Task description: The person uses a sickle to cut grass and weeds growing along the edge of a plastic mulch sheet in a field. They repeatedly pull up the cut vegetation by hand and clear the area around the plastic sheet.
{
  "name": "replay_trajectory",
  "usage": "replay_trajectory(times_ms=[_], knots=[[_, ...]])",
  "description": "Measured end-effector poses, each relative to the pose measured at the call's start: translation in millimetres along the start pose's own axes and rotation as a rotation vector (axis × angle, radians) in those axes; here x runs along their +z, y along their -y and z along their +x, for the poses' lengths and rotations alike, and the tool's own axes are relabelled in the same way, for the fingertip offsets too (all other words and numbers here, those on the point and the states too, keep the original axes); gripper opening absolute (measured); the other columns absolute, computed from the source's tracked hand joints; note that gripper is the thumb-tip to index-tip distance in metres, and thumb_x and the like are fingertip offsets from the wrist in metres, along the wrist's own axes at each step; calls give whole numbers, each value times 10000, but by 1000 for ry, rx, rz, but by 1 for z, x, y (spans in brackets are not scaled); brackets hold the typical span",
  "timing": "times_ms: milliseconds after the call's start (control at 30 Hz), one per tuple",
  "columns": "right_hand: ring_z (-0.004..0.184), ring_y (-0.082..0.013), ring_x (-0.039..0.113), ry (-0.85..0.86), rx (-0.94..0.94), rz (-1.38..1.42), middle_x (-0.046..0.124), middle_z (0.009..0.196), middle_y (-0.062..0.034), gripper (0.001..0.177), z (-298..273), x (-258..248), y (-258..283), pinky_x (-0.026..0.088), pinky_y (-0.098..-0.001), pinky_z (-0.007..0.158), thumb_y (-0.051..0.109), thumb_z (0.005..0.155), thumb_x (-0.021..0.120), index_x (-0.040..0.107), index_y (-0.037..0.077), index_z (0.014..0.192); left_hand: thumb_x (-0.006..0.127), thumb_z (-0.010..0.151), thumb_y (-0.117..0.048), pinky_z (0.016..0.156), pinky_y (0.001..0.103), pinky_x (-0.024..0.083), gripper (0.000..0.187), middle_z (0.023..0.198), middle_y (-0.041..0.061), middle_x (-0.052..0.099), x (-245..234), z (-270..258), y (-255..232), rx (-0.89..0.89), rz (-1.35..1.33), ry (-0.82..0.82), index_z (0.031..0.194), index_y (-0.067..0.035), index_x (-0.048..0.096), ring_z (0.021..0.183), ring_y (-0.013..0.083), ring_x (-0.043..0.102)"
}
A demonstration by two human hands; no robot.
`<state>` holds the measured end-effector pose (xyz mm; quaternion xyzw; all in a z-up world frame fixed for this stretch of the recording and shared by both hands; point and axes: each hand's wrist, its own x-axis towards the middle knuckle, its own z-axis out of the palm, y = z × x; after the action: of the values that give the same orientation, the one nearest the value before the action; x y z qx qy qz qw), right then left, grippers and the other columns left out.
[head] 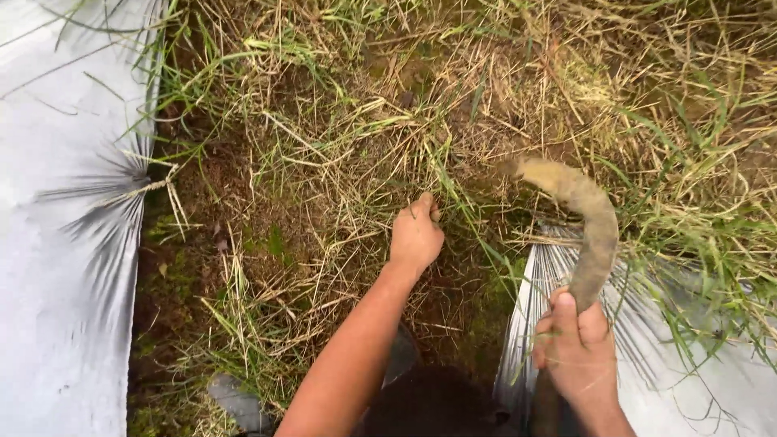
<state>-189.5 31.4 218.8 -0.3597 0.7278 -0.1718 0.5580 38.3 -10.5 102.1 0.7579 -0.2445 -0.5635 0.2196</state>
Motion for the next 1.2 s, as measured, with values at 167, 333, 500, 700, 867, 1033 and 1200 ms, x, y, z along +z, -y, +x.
replay_trajectory(times_ms=[167, 333, 500, 700, 867, 1033, 1200], knots=[[267, -222, 436, 164, 93, -29, 464, 451, -114, 308, 3, 0, -9, 347, -338, 254, 294, 1063, 474, 543, 55, 880, 420, 946, 154, 476, 246, 506, 265, 811, 32, 590, -2, 0, 3, 88, 191, 26, 985, -67, 561, 651, 136, 539], [318, -234, 468, -70, -25, 29, 502, 560, -157, 295, -8, 3, 4, 350, -326, 304, 294, 1093, 465, 549, 21, 1018, 475, 906, 168, 545, 271, 626, 287, 879, 92, 664, -14, -9, 24, 164, 468, 90, 1051, -78, 501, 688, 191, 646], [330, -240, 459, 82, 53, -129, 465, 521, -110, 241, -7, 2, 18, 406, -358, 363, 218, 1101, 371, 509, 53, 993, 460, 995, 104, 450, 252, 586, 197, 741, 54, 623, -44, -51, 57, 188, 708, 3, 1059, -23, 596, 569, 164, 597], [339, -234, 433, 77, -14, 3, 423, 536, -101, 227, -2, 7, 11, 392, -372, 360, 201, 1109, 370, 505, 33, 1036, 454, 1071, -218, 1009, 517, 513, 256, 1153, 71, 674, -111, -87, 121, -233, 757, -449, 1113, -103, 679, 1114, 264, 599], [349, -208, 400, 108, -110, 251, 390, 566, -92, 244, 3, 13, -9, 383, -342, 347, 212, 1076, 420, 477, 9, 1199, 471, 1015, -124, 728, 324, 439, 196, 829, -18, 626, -103, -120, -21, 11, 675, -302, 905, -135, 633, 753, 126, 553], [463, -255, 543, 128, -207, -25, 529, 602, -139, 419, 8, 26, 57, 450, -364, 460, 254, 1102, 308, 507, 34, 1397, 514, 1008, -27, 690, 291, 639, 207, 883, 121, 744, -46, -77, -84, 647, 318, -74, 1012, 13, 718, 759, 184, 702], [375, -136, 446, 123, -374, 253, 417, 582, -33, 319, 51, 45, 65, 443, -287, 327, 183, 1139, 190, 426, 41, 1300, 614, 949, -118, 838, 408, 624, 162, 926, 143, 727, -2, 23, -91, 816, 969, -310, 1004, -27, 737, 940, 267, 732]])
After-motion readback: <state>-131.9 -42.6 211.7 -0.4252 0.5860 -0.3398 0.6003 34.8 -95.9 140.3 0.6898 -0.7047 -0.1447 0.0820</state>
